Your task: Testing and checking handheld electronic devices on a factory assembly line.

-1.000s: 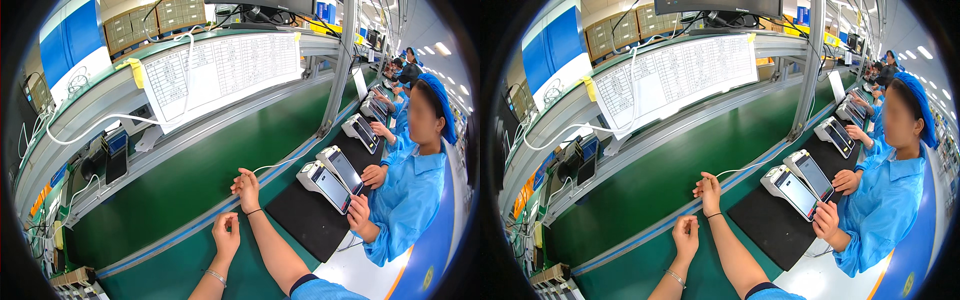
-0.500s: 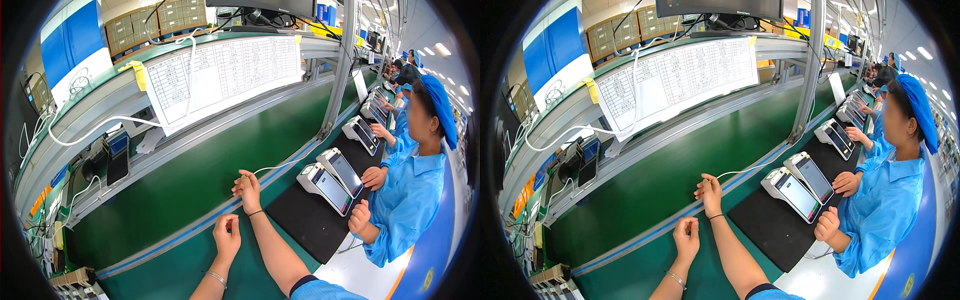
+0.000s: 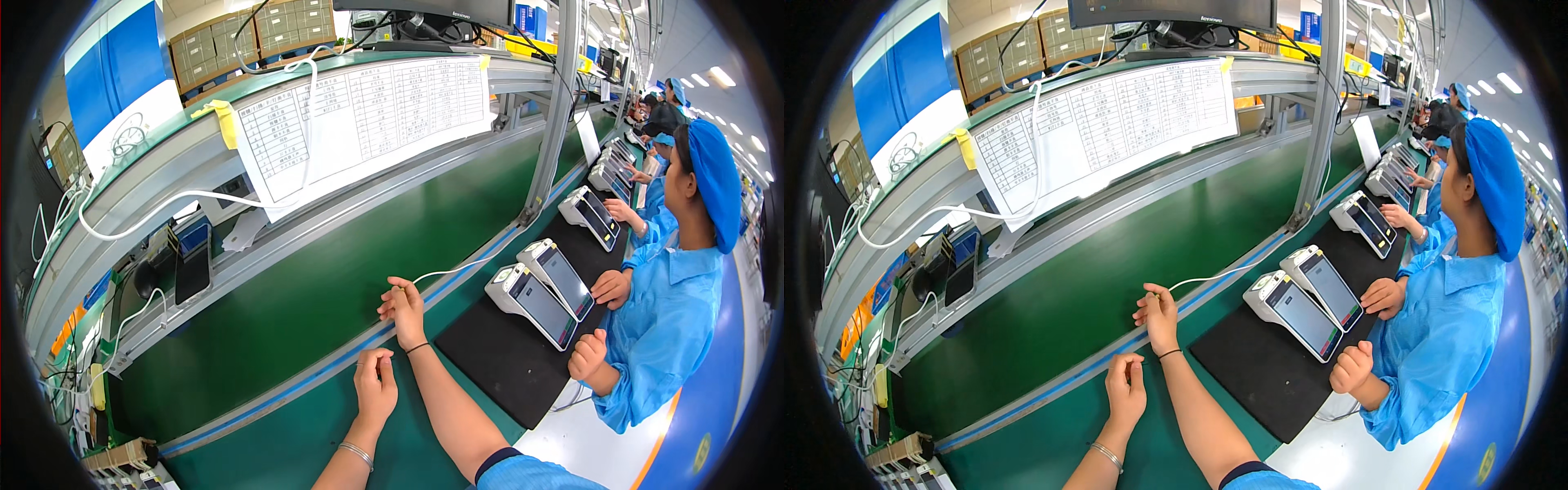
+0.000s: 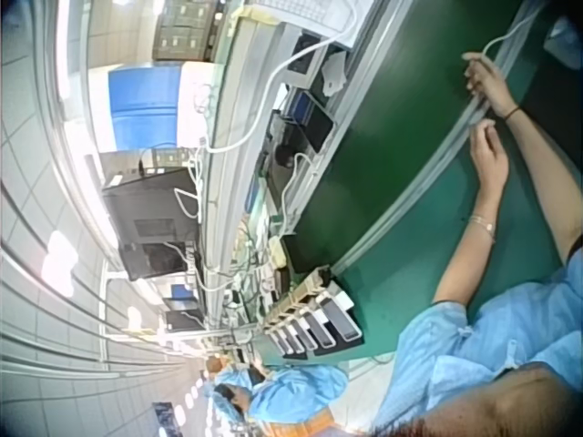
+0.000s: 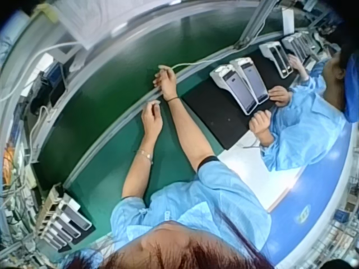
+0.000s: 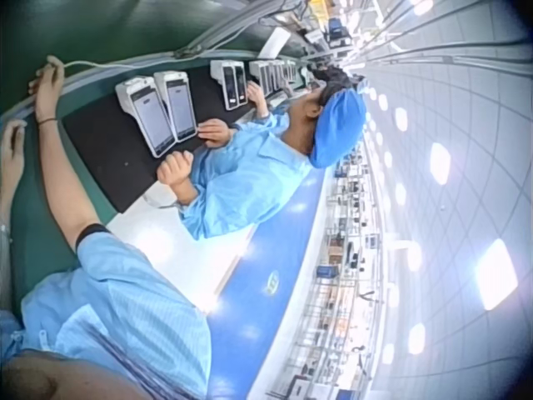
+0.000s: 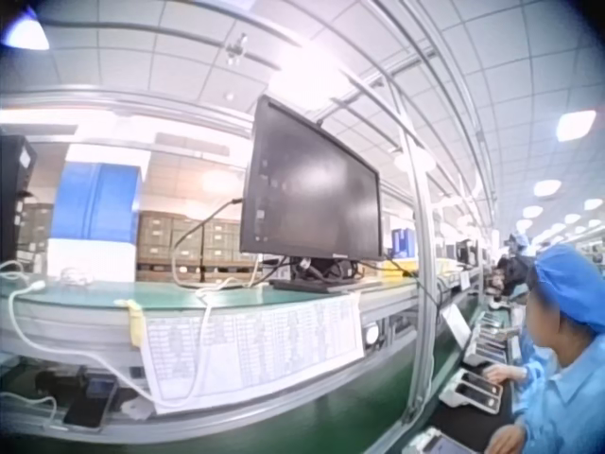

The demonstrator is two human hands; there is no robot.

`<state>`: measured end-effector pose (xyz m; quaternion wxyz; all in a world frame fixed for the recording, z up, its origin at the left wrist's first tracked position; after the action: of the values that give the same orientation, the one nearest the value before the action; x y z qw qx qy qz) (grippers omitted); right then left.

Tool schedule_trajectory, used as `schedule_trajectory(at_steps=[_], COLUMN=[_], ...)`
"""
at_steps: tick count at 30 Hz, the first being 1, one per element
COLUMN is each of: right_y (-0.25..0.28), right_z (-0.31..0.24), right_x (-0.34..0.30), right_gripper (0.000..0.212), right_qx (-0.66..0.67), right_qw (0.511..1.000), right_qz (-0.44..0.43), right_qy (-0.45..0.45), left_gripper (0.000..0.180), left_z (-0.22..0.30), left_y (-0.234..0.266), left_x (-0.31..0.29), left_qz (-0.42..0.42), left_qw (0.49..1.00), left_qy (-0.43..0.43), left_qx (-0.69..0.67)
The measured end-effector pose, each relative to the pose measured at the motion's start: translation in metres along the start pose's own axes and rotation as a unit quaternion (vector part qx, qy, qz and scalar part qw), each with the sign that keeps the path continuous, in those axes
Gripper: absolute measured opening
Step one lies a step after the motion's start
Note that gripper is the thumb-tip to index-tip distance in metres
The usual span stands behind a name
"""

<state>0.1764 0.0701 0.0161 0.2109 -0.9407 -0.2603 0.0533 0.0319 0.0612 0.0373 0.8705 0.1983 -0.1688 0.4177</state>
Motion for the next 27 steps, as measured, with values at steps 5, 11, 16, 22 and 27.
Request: schedule_trajectory(at_steps=[5,11,16,22,27], right_y=[0.0,-0.002,-0.001,-0.001,-0.002], right_z=[0.0,0.001,0.001,0.0,-0.002], right_x=[-0.001,0.0,0.0,-0.001,-0.002], right_gripper=[0.022,0.022,0.022,0.021,0.021], right_qx=[-0.005,-0.007,-0.014,-0.021,-0.017], right_qw=[1.0,1.0,1.0,1.0,1.0], right_qz=[0.003,-0.004,0.0,0.001,-0.001], right_qy=[-0.004,0.002,0.0,0.003,-0.002], left_gripper=[0.008,0.008,0.009,0.009,0.009], left_z=[0.002,0.002,0.001,0.001,-0.008], left_y=[-0.001,-0.001,-0.001,-0.001,0.0], left_x=[0.0,0.0,0.0,0.0,-0.001], left_qz=[-0.015,-0.021,-0.028,-0.033,0.019], left_qw=[1.0,1.0,0.999,0.998,0.999], left_qy=[-0.007,0.008,0.04,0.052,0.032], left_qx=[0.019,0.009,0.01,0.015,-0.03])
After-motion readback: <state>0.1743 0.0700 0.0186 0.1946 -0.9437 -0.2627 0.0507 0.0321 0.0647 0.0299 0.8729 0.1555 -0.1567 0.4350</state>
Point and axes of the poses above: each hand's wrist, its own x-axis towards the middle knuckle, its own y-axis out of the back of the hand, z = x × y, the point moved 3 cm from there along x, towards the middle knuckle, and after that the axes turned 7 degrees about -x, right-handed, at the moved point
